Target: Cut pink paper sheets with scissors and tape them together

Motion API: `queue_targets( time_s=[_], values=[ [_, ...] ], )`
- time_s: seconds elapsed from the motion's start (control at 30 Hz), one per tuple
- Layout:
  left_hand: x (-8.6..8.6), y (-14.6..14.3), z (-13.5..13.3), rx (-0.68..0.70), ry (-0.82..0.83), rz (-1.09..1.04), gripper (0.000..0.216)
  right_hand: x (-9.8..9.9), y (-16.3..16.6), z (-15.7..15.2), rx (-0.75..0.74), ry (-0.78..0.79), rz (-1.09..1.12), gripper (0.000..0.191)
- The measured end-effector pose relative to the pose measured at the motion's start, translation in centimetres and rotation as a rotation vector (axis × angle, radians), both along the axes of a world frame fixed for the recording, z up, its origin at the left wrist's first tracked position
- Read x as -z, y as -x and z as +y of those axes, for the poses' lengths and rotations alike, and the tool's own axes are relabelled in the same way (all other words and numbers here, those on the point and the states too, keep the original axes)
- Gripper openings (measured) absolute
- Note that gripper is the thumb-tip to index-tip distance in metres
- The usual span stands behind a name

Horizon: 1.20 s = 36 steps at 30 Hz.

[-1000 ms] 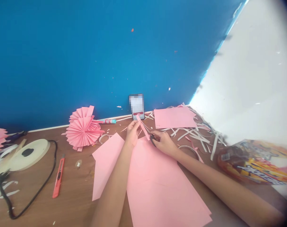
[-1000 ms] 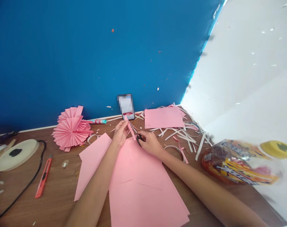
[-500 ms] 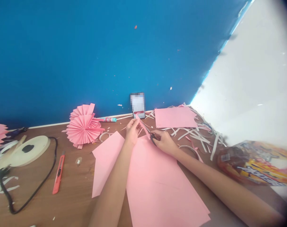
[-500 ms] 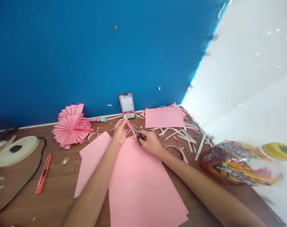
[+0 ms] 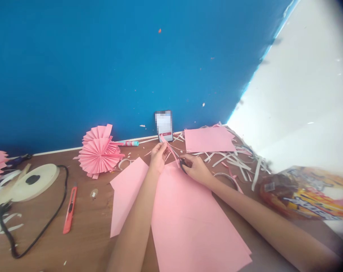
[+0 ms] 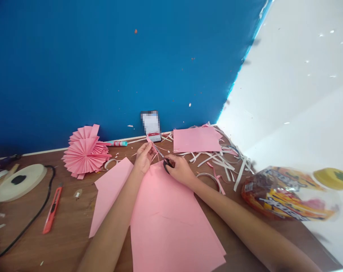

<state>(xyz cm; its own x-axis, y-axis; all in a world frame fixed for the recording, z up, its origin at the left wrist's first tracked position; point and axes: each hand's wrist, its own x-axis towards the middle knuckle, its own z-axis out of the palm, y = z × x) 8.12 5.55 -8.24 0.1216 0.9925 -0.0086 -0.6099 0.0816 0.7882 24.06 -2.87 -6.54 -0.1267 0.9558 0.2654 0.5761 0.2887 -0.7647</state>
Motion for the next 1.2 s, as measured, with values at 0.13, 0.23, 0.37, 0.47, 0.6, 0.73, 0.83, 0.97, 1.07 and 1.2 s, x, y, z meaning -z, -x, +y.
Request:
queue_targets(
  time_s=[0.13, 0.23, 0.37, 0.47, 0.6, 0.73, 0.83, 0.97, 1.07, 1.2],
  values=[
    [0.09, -0.03, -0.02, 0.002, -0.013, 0.014, 0.02, -0.04, 0.0, -0.01, -0.005, 0.005, 0.008, 0.026],
    [0.01, 0.0, -0.1, 0.0, -0.024, 0.016, 0.018, -0.18, 0.0, -0.04, -0.01, 0.003, 0.006, 0.028],
    [-0.1, 0.05, -0.2, 0.015, -0.056, 0.03, 0.017, -0.38, 0.01, -0.07, -0.009, 0.0, -0.006, 0.026],
    [-0.17, 0.06, -0.23, 0.002, -0.049, 0.044, 0.018, -0.3, 0.0, -0.04, -0.007, -0.004, -0.004, 0.028],
    [-0.26, 0.06, -0.26, -0.009, -0.022, 0.035, 0.02, -0.12, -0.04, 0.01, 0.0, -0.012, -0.015, 0.031],
    [-0.26, 0.07, -0.23, 0.009, -0.022, 0.016, 0.019, -0.12, -0.07, 0.02, -0.01, -0.009, -0.01, 0.031],
    [-0.24, 0.05, -0.17, 0.001, -0.027, 0.017, 0.018, -0.06, -0.07, 0.06, -0.007, -0.004, -0.018, 0.03],
    [-0.27, 0.06, -0.17, -0.018, -0.018, 0.002, 0.018, 0.09, -0.04, 0.07, -0.002, -0.011, -0.038, 0.028],
    [-0.26, 0.09, -0.18, -0.06, 0.001, -0.023, 0.018, 0.04, -0.01, -0.01, -0.007, -0.019, -0.046, 0.028],
    [-0.11, 0.11, -0.12, -0.061, -0.008, -0.002, 0.018, -0.3, 0.03, -0.12, 0.008, -0.012, -0.076, 0.027]
  ],
)
